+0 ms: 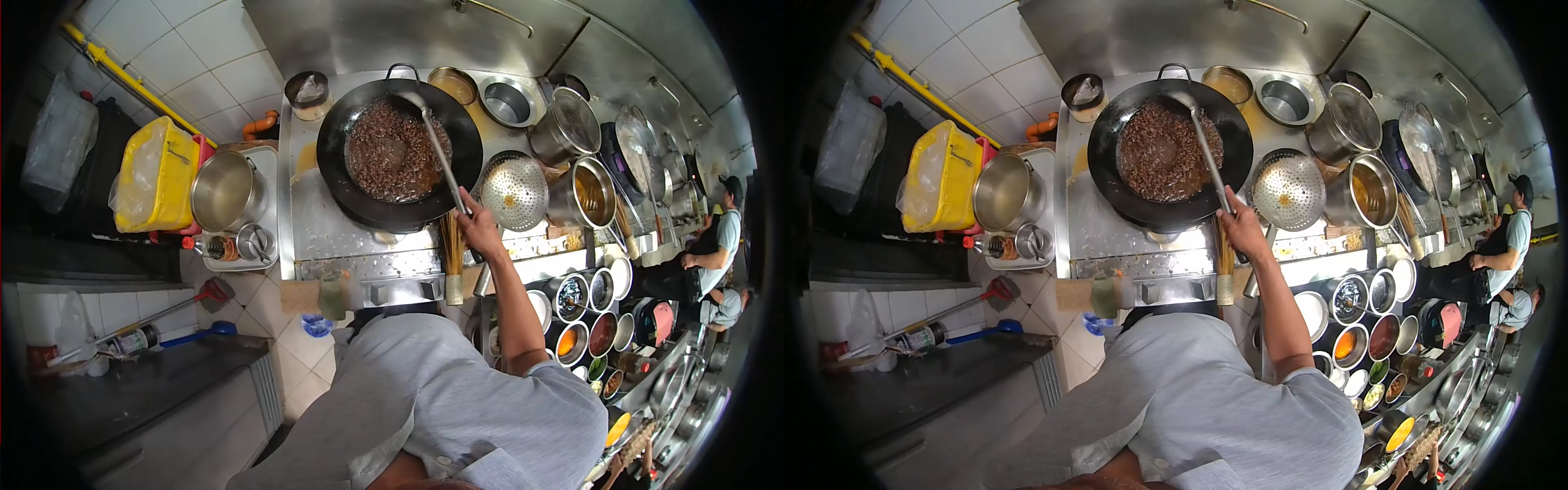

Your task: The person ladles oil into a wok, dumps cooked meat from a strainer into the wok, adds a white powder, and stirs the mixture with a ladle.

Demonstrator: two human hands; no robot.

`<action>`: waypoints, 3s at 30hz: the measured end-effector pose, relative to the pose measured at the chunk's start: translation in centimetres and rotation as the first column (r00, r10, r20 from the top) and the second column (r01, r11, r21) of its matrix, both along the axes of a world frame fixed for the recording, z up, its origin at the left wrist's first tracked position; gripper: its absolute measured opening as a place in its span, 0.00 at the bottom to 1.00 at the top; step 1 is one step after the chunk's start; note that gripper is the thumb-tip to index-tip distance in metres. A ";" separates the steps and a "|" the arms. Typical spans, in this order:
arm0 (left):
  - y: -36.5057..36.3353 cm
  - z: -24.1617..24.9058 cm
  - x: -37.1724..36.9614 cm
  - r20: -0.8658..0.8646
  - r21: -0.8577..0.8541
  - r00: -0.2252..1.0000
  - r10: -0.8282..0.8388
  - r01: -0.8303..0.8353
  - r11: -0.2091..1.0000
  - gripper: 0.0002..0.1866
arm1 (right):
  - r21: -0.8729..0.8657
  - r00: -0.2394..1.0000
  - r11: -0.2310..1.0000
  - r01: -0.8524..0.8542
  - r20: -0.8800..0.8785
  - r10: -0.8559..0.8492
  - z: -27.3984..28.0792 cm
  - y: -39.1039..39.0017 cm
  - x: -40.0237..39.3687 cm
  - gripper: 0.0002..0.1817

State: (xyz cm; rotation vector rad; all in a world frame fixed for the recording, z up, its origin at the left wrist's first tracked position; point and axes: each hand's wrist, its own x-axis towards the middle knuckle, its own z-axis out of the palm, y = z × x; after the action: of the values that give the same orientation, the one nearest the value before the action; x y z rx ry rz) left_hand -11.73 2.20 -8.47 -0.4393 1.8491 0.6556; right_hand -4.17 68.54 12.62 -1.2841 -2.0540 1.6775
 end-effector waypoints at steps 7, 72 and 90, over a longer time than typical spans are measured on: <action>-0.4 0.3 0.5 -0.001 0.003 0.999 0.032 -0.032 0.999 0.13 | 0.115 0.978 0.974 -0.196 0.099 0.185 2.0 -4.9 5.3 0.36; 49.9 15.0 -9.1 -0.996 0.038 0.065 -0.063 0.930 0.366 0.16 | 0.010 0.998 0.998 0.063 0.018 -0.063 1.4 -3.7 4.4 0.35; 49.9 14.5 -9.4 -0.999 0.039 0.046 -0.015 0.943 0.331 0.16 | -0.363 1.000 0.932 0.001 0.024 0.009 8.2 -9.4 10.1 0.36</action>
State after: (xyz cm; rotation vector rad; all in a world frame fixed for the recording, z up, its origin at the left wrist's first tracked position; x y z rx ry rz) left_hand -21.09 52.15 6.02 1.7457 2.1695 1.1187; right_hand 5.89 59.14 20.81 -1.4088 -1.8133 2.1274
